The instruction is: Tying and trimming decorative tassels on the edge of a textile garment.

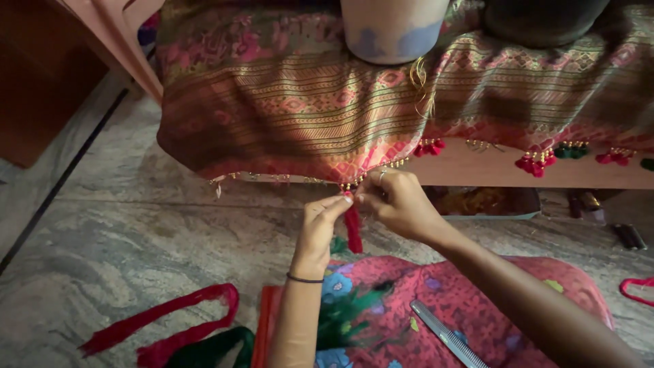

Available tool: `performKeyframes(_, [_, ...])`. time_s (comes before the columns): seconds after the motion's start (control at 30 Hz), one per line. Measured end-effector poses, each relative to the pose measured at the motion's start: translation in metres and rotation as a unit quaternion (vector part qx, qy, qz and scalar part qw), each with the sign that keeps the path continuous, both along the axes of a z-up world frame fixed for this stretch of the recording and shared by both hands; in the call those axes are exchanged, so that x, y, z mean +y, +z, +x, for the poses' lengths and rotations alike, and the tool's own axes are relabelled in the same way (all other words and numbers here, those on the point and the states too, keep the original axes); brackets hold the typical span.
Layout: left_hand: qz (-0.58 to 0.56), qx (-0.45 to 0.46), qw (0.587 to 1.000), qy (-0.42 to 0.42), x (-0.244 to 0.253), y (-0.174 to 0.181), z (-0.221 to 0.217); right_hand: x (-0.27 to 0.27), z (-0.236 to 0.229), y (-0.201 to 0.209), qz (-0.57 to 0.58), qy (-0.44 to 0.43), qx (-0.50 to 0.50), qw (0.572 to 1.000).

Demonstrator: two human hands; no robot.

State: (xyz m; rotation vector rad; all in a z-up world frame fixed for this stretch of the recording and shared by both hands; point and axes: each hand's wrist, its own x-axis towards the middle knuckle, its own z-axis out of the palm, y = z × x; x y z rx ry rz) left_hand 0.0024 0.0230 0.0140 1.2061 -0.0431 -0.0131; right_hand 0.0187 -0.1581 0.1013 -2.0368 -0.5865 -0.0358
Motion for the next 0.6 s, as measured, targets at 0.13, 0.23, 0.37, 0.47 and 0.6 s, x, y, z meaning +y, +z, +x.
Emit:
performKeyframes(0.13, [0.018, 0.001, 0.999, 0.026, -0.007, -0.014, 0.001, 0.003, 0.003, -0.002, -0.002, -0.019, -0.008, 1.0])
performKeyframes(0.23, [0.049, -0.005, 0.997, 0.06, -0.011, -0.023, -0.002, 0.001, 0.005, 0.002, -0.025, -0.026, 0.011, 0.999])
performKeyframes(0.37, [0.286, -0.121, 0.931, 0.191, -0.02, -0.012, -0.009, -0.008, 0.027, 0.011, -0.107, 0.028, -0.068, 0.992])
performKeyframes(0.47, [0.404, -0.18, 0.852, 0.28, -0.028, -0.002, -0.018, 0.001, 0.042, 0.021, -0.165, 0.07, -0.238, 0.954])
performKeyframes(0.6, [0.383, -0.111, 0.866, 0.301, -0.042, -0.006, -0.017, 0.036, 0.06, 0.043, -0.176, 0.225, -0.366, 0.885])
